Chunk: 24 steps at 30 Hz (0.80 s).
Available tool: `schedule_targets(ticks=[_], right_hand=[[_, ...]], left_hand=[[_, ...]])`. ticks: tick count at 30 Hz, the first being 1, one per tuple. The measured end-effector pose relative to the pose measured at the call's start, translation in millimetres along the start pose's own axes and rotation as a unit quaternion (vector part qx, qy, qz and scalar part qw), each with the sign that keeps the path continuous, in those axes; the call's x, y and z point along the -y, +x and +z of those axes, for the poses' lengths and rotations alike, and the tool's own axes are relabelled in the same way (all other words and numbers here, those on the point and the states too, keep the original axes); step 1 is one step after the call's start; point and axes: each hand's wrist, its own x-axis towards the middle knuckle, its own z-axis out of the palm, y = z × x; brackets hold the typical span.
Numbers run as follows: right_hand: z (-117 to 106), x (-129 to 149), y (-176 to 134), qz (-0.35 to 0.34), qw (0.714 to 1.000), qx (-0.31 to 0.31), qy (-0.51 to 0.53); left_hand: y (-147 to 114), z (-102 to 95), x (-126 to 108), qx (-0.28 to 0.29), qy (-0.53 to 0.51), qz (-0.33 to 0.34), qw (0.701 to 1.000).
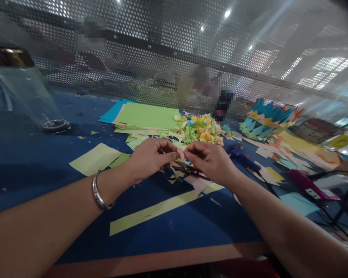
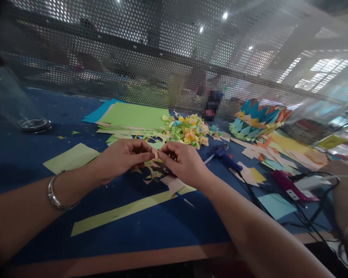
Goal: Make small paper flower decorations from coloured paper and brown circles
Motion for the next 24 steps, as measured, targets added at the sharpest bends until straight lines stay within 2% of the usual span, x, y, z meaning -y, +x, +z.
schedule_targets(ticks=[4,10,17,20,24], right_hand=[[1.0,-4.0,-1.9,0.03,0.999,0.016,0.041],[3.3,-4.3,-6.6,0.04,0.996,0.018,0.073],[-1.9,-6.5,-10.2,0.032,0.998,-0.036,0.044],[-5.5,-6.5,-10.4,0.019,0.999,-0.046,0.0],[-14.0,-5.5,-10.0,0.034,0.995,0.004,-0.089]], left_hand=[[2.7,-0.5,1.0,-0.006,0.076,0.008,0.997],[1.8,2.6,-5.3,-0.017,0.122,0.023,0.992],[-2.4,2.4,-13.4,0.002,0.094,0.024,0.995],[-3.2,-0.4,-14.5,0.041,0.133,0.022,0.99],[-3.8,-3.3,-12.0,0.093,0.189,0.006,0.977]])
